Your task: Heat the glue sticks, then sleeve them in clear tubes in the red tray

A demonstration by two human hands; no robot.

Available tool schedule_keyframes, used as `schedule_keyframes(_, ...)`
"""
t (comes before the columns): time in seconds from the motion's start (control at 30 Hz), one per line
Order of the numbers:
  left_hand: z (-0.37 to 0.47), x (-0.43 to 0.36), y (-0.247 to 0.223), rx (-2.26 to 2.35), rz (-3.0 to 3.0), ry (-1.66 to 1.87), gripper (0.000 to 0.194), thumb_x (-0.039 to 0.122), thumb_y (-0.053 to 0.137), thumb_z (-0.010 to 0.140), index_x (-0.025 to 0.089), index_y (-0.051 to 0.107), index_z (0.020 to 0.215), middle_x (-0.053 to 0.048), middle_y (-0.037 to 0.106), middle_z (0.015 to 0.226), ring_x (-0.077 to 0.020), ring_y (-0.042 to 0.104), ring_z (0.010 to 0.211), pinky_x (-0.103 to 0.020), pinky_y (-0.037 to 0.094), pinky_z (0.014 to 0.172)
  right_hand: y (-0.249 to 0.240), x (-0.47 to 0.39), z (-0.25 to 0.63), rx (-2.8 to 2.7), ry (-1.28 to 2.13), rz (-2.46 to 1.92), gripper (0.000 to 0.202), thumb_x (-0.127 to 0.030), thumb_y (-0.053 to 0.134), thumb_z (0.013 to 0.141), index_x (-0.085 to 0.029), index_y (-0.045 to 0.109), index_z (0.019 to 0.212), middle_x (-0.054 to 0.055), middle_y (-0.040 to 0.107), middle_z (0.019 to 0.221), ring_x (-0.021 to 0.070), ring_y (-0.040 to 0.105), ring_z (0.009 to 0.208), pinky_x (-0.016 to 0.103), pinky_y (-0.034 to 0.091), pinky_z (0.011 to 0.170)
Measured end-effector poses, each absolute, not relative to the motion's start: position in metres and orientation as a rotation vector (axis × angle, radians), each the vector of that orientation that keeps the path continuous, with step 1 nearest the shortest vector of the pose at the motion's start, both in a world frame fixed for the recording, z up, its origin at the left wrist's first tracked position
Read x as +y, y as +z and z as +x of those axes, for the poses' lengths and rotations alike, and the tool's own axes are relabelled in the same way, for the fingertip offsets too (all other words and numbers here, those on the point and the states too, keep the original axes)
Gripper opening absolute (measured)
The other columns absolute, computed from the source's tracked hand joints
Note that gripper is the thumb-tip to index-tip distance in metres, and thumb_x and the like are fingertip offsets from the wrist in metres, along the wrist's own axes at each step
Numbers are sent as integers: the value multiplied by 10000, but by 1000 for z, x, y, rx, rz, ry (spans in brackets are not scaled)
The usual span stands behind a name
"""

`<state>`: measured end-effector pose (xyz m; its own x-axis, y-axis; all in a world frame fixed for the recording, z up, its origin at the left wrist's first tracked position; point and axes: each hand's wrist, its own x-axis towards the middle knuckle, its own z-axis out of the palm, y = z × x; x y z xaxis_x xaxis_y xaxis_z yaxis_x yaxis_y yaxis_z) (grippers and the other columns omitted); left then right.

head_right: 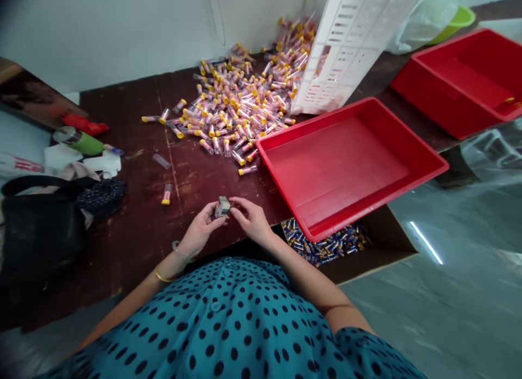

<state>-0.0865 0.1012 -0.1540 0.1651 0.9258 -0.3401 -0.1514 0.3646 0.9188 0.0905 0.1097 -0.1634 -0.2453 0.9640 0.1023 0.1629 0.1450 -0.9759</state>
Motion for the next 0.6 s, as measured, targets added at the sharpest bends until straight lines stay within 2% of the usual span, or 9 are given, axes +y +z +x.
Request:
schedule_keyframes(0.07, -83, 101, -158, 1327, 1064, 1002, 443, 237, 814, 664, 193, 624, 1062, -51, 663, 1047, -211, 609, 978, -355, 482, 908, -162, 113, 89, -1413, 1289, -1127, 379, -342, 605, 893, -224, 571, 1251, 45, 674, 1080, 164, 650, 947, 305, 508, 876)
schedule_keyframes(0.13, -83, 100, -159, 1385, 1115, 1039, 454, 251, 833, 648, 196, 609, 1039, -44, 660, 1021, -206, 613, 961, -352, 488, 904, -161, 120, 87, -1385, 1325, -1114, 359, -335, 663, 842, -212, 608, 1175, 37, 677, 1046, 169, 650, 951, 305, 510, 884)
schedule_keyframes(0.2, -86, 100, -156, 1267, 982, 997, 408, 311, 790, 716, 197, 597, 1058, -51, 658, 1034, -204, 628, 932, -358, 524, 848, -160, 127, 85, -1394, 1388, -1085, 277, -317, 669, 832, -195, 646, 1079, 39, 693, 1023, 175, 655, 944, 314, 513, 886)
schedule_keyframes(0.3, -95, 101, -150, 984, 671, 818, 311, 360, 658, 845, 172, 613, 1089, -71, 666, 1008, -201, 651, 874, -373, 557, 783, -158, 135, 81, -1447, 1443, -1026, 254, -286, 636, 854, -179, 654, 1084, 53, 706, 1041, 174, 662, 935, 319, 517, 878)
schedule_keyframes(0.43, -107, 99, -146, 859, 537, 811, 251, 318, 626, 880, 152, 650, 1066, -71, 674, 960, -180, 648, 847, -361, 560, 800, -153, 135, 72, -1658, 1213, -1022, 248, -269, 610, 879, -184, 658, 1107, 73, 667, 1124, 176, 629, 1014, 313, 490, 912)
schedule_keyframes(0.5, -113, 97, -146, 860, 571, 806, 271, 337, 621, 882, 148, 650, 1073, -71, 670, 940, -176, 650, 817, -311, 554, 722, -152, 135, 68, -1693, 1176, -1020, 233, -293, 635, 867, -192, 656, 1076, 68, 647, 1121, 176, 615, 1020, 302, 489, 902)
schedule_keyframes(0.6, -119, 94, -145, 949, 742, 757, 284, 333, 662, 852, 149, 652, 1069, -51, 655, 890, -145, 632, 712, -231, 493, 568, -157, 136, 63, -1669, 1324, -1027, 294, -327, 653, 849, -209, 616, 1115, 21, 646, 979, 146, 621, 882, 266, 513, 794)
